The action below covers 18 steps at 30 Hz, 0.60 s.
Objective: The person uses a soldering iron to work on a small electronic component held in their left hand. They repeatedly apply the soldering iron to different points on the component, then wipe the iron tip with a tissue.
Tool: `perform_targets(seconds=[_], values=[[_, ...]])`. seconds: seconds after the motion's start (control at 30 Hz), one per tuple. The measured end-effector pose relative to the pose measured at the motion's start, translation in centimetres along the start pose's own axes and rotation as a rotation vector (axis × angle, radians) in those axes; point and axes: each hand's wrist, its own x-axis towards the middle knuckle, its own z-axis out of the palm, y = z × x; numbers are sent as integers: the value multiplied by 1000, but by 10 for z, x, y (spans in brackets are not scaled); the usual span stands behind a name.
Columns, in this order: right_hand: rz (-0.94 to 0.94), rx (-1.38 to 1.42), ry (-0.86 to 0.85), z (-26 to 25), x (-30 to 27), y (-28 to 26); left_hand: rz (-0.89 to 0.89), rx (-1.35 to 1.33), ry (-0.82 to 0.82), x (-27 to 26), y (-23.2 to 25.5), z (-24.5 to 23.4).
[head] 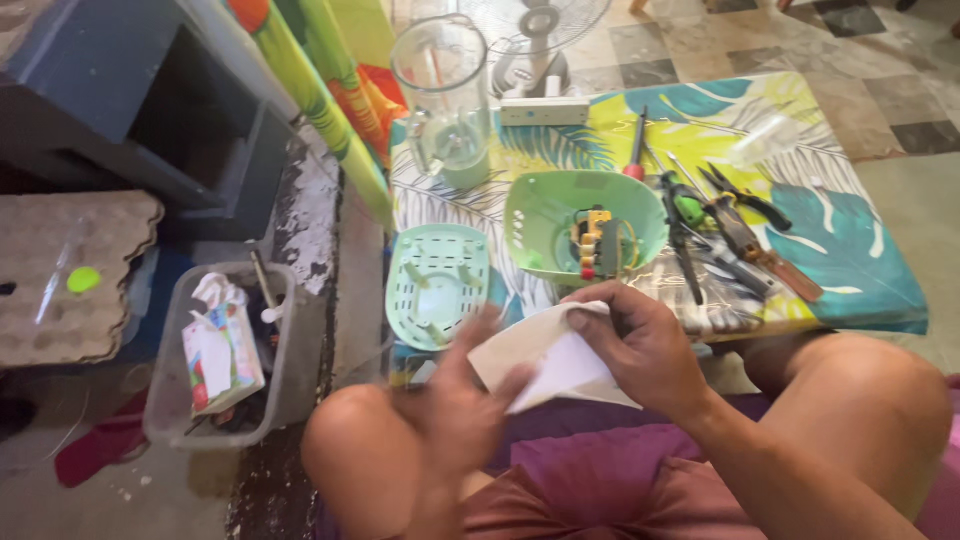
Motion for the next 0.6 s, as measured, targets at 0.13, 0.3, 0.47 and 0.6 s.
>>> perform_targets(seconds=[0.13, 0.3, 0.47, 0.6], values=[[43, 18, 15, -28, -4, -10, -70, -162, -17, 11, 23, 46], [-358, -217, 4, -60, -18, -16, -77, 56, -110, 18, 38, 74], [-180, -410, 14, -92, -21, -1, -137, 116, -132, 23, 38, 91], [114, -599, 366, -150, 11, 25, -53, 270, -123, 24, 33, 93]])
